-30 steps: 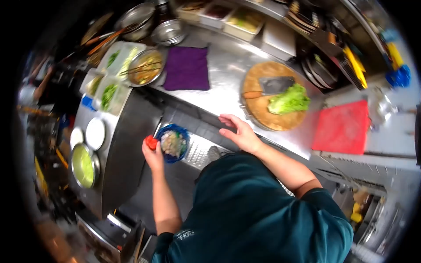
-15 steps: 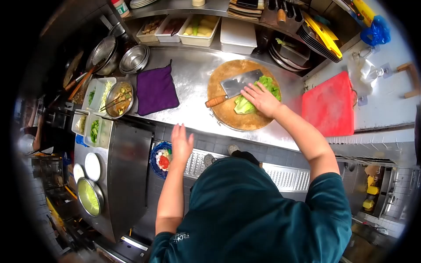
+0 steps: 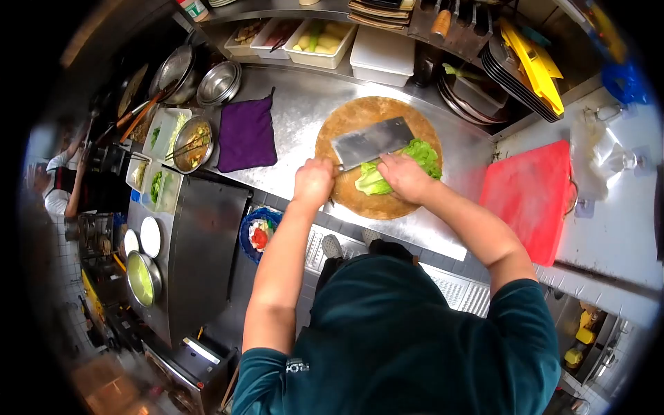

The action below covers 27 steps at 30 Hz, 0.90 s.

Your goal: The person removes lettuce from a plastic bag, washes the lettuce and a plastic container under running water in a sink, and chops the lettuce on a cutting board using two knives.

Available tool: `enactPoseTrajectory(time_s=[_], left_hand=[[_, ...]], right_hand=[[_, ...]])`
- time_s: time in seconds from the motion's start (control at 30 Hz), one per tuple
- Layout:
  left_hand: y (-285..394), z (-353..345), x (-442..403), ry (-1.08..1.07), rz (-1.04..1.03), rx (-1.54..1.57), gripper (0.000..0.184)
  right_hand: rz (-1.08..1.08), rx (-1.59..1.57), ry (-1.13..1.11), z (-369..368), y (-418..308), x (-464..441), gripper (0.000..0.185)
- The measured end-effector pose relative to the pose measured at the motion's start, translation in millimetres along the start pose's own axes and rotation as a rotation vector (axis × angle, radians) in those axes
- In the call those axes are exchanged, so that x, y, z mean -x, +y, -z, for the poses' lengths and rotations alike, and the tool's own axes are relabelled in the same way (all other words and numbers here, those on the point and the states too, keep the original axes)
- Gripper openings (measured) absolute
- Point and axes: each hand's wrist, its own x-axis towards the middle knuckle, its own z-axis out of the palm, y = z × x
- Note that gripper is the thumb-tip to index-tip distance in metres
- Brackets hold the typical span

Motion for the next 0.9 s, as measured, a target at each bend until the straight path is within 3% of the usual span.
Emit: enactPoseTrajectory(time_s=[0.1,0.2,0.4,0.5,0.6,0.63,0.73,0.8,0.87,0.9], left_hand=[[-9,30,44,0.109,0.140,-0.017,0.015],[-17,48,117,0.181,0.416,-0.027,0.015],[8,41,290,0.339,0.915,0.151,0.017],[33,14,367,0.359,1.293,0.359,0.016],[53,-30,438,0.541,1.583,0.575,0.013],[58,-43,463,0.592,1.700,0.682,0.011],[81,-59,514,0.779,1.843,0.757,0.009],[99,-54,547,0.966,1.886,0.995,0.009],[109,-57,578,1.084,1.839,0.946,0.009],[116,-64,591,1.059,1.808,0.778,0.010]], right_hand=[[-0.103,-0.186,-0.205,18,11,-5,0.044],[-0.251,-0.382,-0.145,49,32,-8,0.063],[-0.439,-0.972,0.332,101,72,-5,0.074],[-0.397,-1.422,0.522,102,79,-9,0.085],[-0.247,-1.725,0.672,103,60,-30,0.094],[-0.270,-1.690,0.654,97,53,-35,0.105],[-0.188,-1.875,0.624,83,20,-65,0.105],[-0.151,-1.899,0.626,63,-10,-85,0.107],[-0.082,-1.967,0.535,54,-49,-108,0.107],[-0.040,-1.992,0.478,57,-76,-119,0.109]])
